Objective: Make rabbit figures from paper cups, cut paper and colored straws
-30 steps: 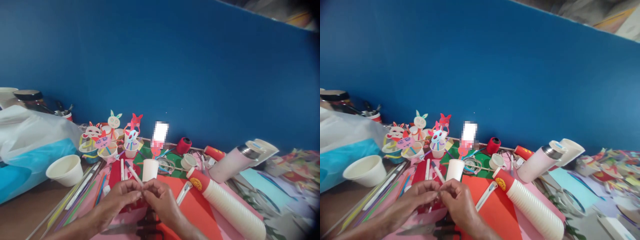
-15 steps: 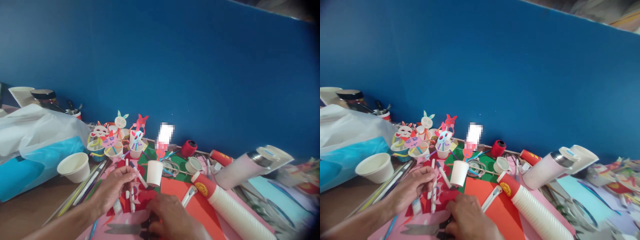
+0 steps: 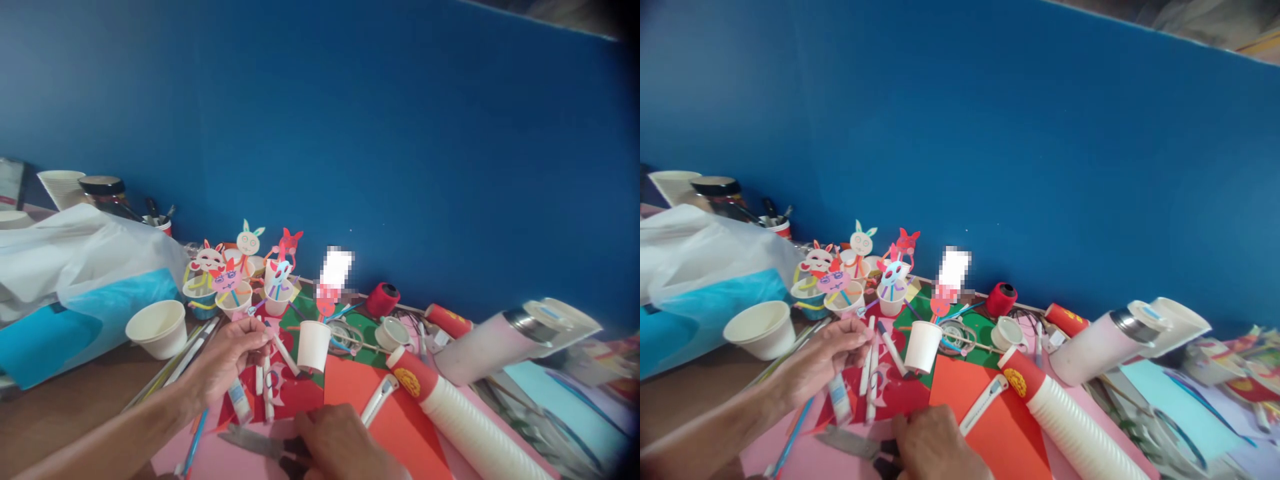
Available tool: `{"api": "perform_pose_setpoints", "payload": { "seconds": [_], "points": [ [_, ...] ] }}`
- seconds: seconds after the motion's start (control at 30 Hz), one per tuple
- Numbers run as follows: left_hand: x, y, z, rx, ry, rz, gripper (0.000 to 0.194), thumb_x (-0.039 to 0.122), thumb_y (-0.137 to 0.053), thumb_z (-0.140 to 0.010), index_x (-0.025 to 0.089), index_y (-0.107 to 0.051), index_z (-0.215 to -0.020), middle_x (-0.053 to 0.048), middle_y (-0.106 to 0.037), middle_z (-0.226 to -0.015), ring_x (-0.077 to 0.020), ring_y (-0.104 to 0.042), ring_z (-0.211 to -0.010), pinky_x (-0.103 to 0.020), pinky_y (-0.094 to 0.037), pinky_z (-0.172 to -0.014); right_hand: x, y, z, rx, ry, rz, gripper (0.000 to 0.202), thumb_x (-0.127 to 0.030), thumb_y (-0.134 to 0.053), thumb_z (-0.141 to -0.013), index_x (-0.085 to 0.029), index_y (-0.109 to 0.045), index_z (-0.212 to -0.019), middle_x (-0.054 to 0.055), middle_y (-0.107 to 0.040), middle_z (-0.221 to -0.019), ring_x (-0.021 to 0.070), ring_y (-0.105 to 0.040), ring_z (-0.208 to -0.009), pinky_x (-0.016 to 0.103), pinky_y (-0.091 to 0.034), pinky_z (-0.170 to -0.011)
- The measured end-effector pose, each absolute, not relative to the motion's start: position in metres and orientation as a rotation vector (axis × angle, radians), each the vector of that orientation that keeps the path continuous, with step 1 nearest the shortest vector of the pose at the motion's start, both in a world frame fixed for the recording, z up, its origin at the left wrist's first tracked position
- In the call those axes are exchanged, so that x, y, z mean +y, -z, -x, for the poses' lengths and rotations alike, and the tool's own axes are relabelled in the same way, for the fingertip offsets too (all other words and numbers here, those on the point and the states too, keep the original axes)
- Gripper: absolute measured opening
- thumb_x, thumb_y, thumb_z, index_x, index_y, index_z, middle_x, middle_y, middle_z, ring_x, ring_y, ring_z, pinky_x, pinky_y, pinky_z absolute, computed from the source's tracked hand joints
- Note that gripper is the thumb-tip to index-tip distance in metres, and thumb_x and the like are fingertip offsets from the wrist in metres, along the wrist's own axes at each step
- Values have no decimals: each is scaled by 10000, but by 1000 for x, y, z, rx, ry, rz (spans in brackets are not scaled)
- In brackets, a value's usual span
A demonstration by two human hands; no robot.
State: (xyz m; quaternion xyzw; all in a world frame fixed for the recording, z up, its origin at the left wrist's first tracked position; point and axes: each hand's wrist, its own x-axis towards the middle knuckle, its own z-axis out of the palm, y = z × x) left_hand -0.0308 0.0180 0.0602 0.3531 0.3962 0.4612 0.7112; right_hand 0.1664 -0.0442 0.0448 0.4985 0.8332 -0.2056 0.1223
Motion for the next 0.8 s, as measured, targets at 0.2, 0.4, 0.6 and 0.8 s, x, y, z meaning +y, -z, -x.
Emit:
{"api": "perform_pose_setpoints", "payload": {
  "seconds": [0.2, 0.4, 0.6, 0.8],
  "points": [
    [22, -80, 44, 887, -1170, -811, 89, 138, -633, -661, 150, -554, -621, 7, -595, -631, -88, -518, -534, -190, -417, -513, -45, -50, -175, 2568, 878, -1593, 155, -240, -559, -689, -275, -692, -759, 23, -646, -654, 178, -583, -550, 242, -380, -482],
    [24, -97, 63, 865, -1301, -845, 68, 154, -612, -692, 169, -555, -659, 25, -552, -615, -84, -490, -531, -194, -421, -516, -35, -89, -209, 2603, 1476, -1280, 204, -326, -571, -726, -285, -681, -893, -8, -682, -753, 144, -605, -629, 203, -411, -546],
    [18, -90, 53, 818, -1232, -826, 68, 168, -607, -723, 169, -597, -790, 20, -570, -688, -66, -501, -565, -174, -418, -560, -19, -81, -220, 2395, 2354, -1064, 660, -594, -601, -640, -166, -524, -1136, 63, -616, -751, 155, -561, -646, 260, -429, -626],
    [8, -73, 32, 805, -1047, -768, 100, 227, -620, -721, 141, -599, -677, 15, -552, -613, -68, -486, -549, -179, -403, -555, -24, -60, -200, 2624, 2265, -1160, 759, -720, -494, -617, -185, -470, -1153, 93, -576, -885, 230, -546, -798, 341, -418, -757]
  ]
}}
